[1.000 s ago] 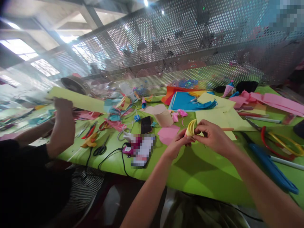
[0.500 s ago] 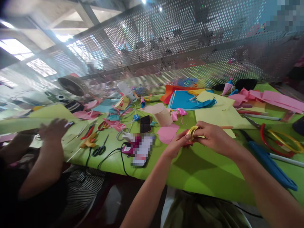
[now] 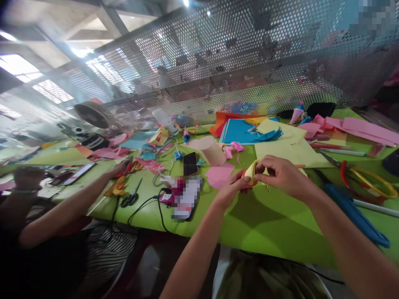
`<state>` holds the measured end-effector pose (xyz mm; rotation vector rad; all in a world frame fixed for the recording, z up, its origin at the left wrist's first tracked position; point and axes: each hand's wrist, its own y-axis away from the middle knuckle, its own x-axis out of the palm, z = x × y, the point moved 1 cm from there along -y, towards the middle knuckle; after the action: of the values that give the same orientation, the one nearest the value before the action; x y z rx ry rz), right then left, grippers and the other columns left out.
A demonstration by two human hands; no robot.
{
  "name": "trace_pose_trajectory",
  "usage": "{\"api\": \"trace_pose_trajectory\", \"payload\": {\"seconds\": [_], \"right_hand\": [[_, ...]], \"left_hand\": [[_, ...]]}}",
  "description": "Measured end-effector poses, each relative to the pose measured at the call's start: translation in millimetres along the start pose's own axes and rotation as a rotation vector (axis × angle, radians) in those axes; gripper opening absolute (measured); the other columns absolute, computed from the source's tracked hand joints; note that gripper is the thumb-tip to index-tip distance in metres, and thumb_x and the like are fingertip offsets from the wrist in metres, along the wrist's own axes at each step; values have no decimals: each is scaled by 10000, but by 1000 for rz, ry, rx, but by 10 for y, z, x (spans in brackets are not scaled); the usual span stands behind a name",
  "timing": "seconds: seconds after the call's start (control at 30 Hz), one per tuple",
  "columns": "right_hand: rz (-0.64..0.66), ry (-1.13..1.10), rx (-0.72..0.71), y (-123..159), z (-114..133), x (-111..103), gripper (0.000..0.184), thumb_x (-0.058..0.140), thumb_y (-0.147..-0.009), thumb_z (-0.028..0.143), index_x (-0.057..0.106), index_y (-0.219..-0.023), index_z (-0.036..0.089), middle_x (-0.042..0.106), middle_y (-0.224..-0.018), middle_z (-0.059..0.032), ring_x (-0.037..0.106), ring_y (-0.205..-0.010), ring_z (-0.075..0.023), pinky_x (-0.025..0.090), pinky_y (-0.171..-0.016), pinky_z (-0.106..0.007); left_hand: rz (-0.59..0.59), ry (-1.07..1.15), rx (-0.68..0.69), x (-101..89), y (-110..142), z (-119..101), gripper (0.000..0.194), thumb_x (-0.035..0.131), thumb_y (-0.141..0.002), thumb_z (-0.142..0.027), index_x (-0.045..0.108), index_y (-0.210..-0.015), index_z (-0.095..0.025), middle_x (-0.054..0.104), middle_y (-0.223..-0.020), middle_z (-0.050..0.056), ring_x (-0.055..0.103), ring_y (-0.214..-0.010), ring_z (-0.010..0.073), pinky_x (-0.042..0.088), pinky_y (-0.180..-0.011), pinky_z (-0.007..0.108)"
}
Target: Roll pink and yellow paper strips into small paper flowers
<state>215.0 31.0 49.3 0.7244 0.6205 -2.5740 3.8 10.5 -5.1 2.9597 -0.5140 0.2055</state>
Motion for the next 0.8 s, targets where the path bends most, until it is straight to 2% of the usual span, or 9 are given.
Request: {"api": "trace_pose_trajectory", "payload": {"seconds": [0.17,0.27,0.33,0.4,0.47,0.53,0.6,0.7,0.8], "right_hand": [[15,65,-85,-15,42,26,185,670,-957,385,766,-876,250,694,-904,-50,615,-743,-191,452,-684,-340],[34,82,-99,-8,51,18,179,650,-967,373,751,-877,255,706,-926,-56,653,-808,-213,476,-727,-352],[21,67,-57,1,37,10,177,667,-955,396,733,-876,252,712,-911,-52,642,-780,-209,479,-717,-354],[4,24,47,8,12,11,214,709,-930,460,711,-902,248,701,-860,-36,605,-705,-191,462,-652,-339],[-30,-71,159,14,-8,25,320,750,-897,550,689,-976,246,694,-861,-26,589,-673,-180,449,-595,-322],[-68,-180,209,14,-9,54,430,769,-871,606,678,-1089,247,692,-898,-25,613,-698,-185,470,-591,-316],[-80,-233,194,10,5,91,457,778,-864,590,687,-1153,247,684,-871,-17,625,-715,-190,494,-612,-319],[-52,-241,159,6,29,138,367,784,-874,501,727,-1127,242,693,-800,-7,631,-711,-190,505,-634,-320],[-45,-268,132,7,45,153,293,792,-871,427,739,-1092,241,730,-842,-12,656,-745,-190,522,-677,-324]], "left_hand": [[8,-2,-22,0,9,-2,726,818,-776,-658,713,-1277,-144,724,-1028,88,651,-843,176,422,-706,275],[47,-24,-12,-16,2,26,718,803,-811,-665,705,-1307,-154,725,-1009,80,639,-818,159,412,-690,269],[51,-29,8,-26,-8,45,703,795,-830,-661,704,-1305,-150,720,-984,71,616,-792,144,419,-695,268],[39,-33,18,-31,-18,61,693,793,-835,-652,704,-1304,-150,721,-988,68,611,-792,141,430,-709,270],[32,-43,18,-31,-26,72,686,796,-834,-644,706,-1302,-152,725,-1004,71,622,-808,147,444,-728,274],[38,-45,20,-32,-30,80,679,799,-834,-639,710,-1296,-151,730,-1015,75,637,-827,153,458,-752,278],[44,-38,17,-36,-31,84,674,803,-835,-639,714,-1294,-153,734,-1042,81,653,-860,164,473,-781,283],[74,-42,4,-39,-31,80,676,829,-822,-622,713,-1314,-173,739,-1097,87,665,-927,192,492,-817,299],[134,-63,7,-16,-31,68,793,955,-706,-512,684,-1376,-185,740,-1167,94,663,-1030,233,519,-904,334]]}}
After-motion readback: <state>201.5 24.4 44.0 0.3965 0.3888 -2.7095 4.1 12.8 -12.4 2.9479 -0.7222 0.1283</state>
